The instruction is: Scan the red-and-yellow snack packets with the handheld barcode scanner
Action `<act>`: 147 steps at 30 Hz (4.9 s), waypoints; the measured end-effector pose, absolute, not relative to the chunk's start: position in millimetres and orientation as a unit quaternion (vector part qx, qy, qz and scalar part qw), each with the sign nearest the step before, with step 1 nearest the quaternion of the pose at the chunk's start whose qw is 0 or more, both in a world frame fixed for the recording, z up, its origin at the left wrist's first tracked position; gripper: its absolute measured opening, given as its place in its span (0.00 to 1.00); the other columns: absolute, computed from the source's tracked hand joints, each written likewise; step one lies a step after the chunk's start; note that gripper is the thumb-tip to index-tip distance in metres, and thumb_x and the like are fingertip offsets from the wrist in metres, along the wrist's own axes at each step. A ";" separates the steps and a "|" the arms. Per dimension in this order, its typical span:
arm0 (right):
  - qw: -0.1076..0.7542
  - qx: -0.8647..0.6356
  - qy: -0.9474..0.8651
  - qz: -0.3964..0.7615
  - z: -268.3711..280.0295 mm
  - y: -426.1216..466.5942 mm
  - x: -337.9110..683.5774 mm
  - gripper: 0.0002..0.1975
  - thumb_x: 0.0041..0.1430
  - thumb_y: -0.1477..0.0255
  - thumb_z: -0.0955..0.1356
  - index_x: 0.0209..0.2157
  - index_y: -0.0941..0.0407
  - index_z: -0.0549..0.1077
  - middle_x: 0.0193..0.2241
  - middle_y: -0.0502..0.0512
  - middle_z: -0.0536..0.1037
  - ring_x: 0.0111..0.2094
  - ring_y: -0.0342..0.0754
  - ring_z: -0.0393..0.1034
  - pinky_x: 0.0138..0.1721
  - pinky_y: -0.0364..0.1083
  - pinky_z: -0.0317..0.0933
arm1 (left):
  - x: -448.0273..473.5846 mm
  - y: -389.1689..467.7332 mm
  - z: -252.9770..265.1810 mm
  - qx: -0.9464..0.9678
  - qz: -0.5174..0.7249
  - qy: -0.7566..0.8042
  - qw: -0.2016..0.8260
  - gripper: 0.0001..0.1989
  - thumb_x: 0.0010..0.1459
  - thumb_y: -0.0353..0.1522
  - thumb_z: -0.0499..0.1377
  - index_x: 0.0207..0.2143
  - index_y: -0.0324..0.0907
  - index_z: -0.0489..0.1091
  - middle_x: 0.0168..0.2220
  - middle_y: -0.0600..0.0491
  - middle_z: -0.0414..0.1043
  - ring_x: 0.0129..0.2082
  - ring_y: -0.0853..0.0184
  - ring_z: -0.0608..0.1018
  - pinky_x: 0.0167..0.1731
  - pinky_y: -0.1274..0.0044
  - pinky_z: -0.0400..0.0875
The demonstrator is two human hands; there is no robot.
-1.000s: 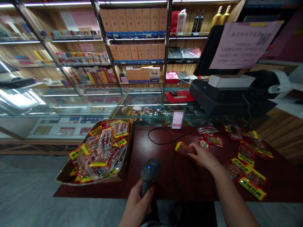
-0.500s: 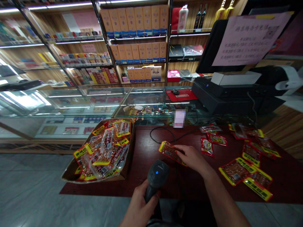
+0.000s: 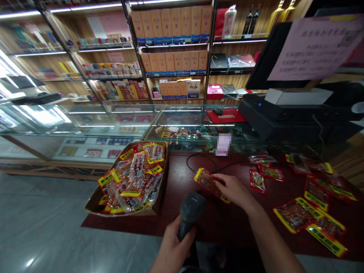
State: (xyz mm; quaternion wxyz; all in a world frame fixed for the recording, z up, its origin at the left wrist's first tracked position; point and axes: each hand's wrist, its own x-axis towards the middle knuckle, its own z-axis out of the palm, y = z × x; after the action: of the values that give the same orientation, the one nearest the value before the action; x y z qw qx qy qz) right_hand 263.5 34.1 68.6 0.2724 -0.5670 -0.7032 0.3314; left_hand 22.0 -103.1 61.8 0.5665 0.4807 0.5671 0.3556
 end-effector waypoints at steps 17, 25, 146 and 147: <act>0.243 -0.418 -0.759 0.435 140.4 157.7 21.8 0.17 0.68 0.63 0.70 0.54 0.56 0.73 0.53 0.56 0.77 0.48 0.53 0.76 0.47 0.55 0.73 | -18.8 -109.4 35.4 0.353 0.428 0.625 0.548 0.31 0.52 0.55 0.64 0.43 0.37 0.73 0.14 0.63 0.61 0.12 0.72 0.66 0.13 0.81 0.60; 0.237 -0.540 -0.777 0.221 111.0 85.7 124.7 0.20 0.68 0.65 0.66 0.59 0.52 0.73 0.58 0.56 0.78 0.60 0.51 0.71 0.64 0.49 0.59 | -9.8 -104.9 30.7 0.371 0.415 0.626 0.546 0.35 0.53 0.56 0.63 0.47 0.35 0.72 0.13 0.63 0.61 0.12 0.72 0.64 0.15 0.81 0.57; 0.228 -0.847 -0.478 0.046 11.2 59.9 402.1 0.28 0.68 0.66 0.60 0.64 0.65 0.67 0.68 0.76 0.61 0.70 0.76 0.49 0.61 0.84 0.33 | 30.9 -85.3 52.4 0.487 0.321 0.579 0.570 0.30 0.52 0.57 0.63 0.39 0.39 0.73 0.17 0.62 0.61 0.16 0.71 0.65 0.18 0.79 0.59; 0.217 -0.849 -0.480 0.048 9.2 57.6 408.3 0.27 0.68 0.67 0.60 0.63 0.63 0.70 0.67 0.75 0.64 0.69 0.76 0.53 0.60 0.84 0.34 | 36.6 -85.5 54.8 0.491 0.322 0.574 0.571 0.29 0.52 0.56 0.63 0.38 0.39 0.73 0.17 0.62 0.61 0.16 0.71 0.65 0.18 0.79 0.59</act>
State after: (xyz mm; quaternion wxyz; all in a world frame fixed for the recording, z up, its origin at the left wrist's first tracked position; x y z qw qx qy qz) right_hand 408.3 57.6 9.2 0.2168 -0.8489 -0.4797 0.0481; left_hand 36.6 -85.5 54.8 0.5707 0.4909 0.5739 0.3222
